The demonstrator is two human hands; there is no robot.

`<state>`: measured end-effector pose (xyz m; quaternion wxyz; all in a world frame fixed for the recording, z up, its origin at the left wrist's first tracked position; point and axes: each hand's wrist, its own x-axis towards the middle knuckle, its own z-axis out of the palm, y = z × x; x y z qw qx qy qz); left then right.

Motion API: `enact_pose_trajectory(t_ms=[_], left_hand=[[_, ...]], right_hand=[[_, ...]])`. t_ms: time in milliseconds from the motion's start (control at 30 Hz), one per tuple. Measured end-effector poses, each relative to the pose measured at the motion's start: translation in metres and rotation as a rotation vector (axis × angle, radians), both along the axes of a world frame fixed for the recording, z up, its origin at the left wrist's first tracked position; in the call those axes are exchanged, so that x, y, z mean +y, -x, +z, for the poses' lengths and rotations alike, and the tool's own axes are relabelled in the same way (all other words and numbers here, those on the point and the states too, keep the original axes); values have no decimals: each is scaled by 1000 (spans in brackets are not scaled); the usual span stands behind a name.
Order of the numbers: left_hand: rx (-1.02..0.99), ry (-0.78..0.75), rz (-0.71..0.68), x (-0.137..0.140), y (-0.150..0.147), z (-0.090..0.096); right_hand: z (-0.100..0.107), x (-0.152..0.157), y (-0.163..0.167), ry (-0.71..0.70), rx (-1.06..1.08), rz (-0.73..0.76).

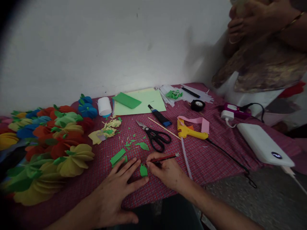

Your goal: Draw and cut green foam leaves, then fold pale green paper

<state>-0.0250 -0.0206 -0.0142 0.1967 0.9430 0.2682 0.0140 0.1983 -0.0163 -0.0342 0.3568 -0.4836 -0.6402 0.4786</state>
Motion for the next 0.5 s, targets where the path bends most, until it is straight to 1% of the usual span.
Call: enact_pose_trajectory(t_ms=[267, 500], left_hand=[[-28, -9, 3, -1, 3, -3], [2, 7, -2, 0, -1, 3]], right_hand=[[2, 0, 1, 0, -16, -5], [3, 0, 1, -14, -32, 7]])
